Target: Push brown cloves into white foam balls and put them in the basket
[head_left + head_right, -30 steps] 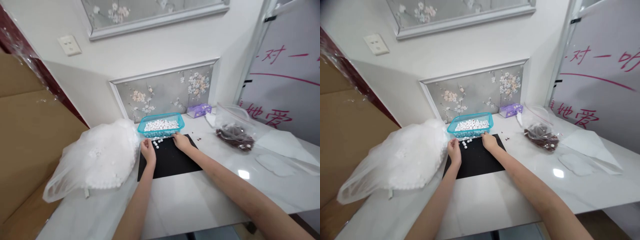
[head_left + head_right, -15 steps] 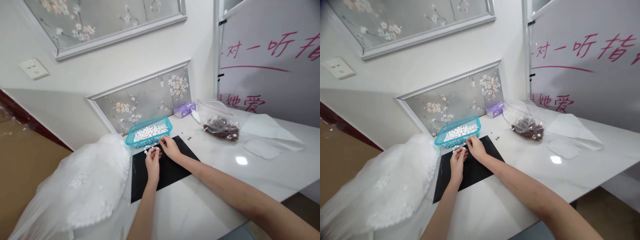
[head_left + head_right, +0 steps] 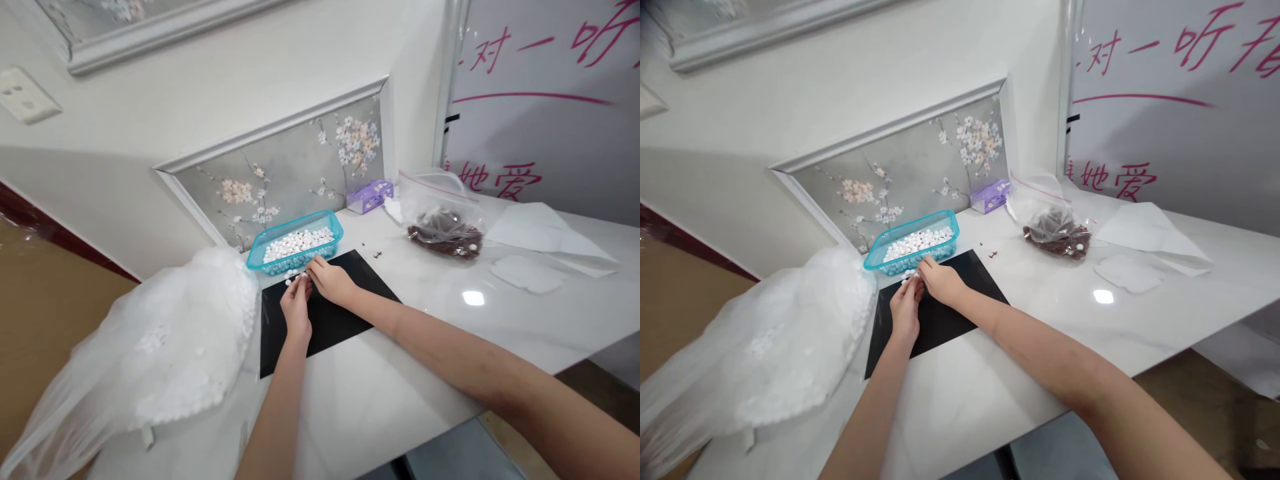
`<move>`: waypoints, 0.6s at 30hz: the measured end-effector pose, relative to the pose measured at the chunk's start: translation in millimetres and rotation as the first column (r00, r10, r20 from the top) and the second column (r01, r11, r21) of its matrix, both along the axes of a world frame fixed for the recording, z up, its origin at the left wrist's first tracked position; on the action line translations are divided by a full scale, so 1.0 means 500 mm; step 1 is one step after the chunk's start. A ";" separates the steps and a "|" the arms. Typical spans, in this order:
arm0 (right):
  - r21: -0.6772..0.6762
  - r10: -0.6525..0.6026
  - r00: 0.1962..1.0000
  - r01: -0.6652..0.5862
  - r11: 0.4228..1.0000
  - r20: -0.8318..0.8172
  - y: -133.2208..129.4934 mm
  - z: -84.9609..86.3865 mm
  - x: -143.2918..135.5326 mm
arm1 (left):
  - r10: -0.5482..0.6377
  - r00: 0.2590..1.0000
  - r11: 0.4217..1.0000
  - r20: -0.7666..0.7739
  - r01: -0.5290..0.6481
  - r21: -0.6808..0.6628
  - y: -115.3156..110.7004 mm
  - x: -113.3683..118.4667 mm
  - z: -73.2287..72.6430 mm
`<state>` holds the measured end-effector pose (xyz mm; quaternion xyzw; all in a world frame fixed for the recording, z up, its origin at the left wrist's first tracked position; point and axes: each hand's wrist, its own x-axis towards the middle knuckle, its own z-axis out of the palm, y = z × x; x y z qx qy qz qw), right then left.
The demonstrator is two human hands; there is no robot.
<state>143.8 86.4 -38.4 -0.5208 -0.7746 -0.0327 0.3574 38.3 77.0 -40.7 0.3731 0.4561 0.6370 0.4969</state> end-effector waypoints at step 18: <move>0.077 0.187 0.971 -0.177 0.981 -0.148 -0.001 -0.008 0.008 | 0.013 0.993 1.000 0.116 -0.015 0.019 0.000 -0.002 0.002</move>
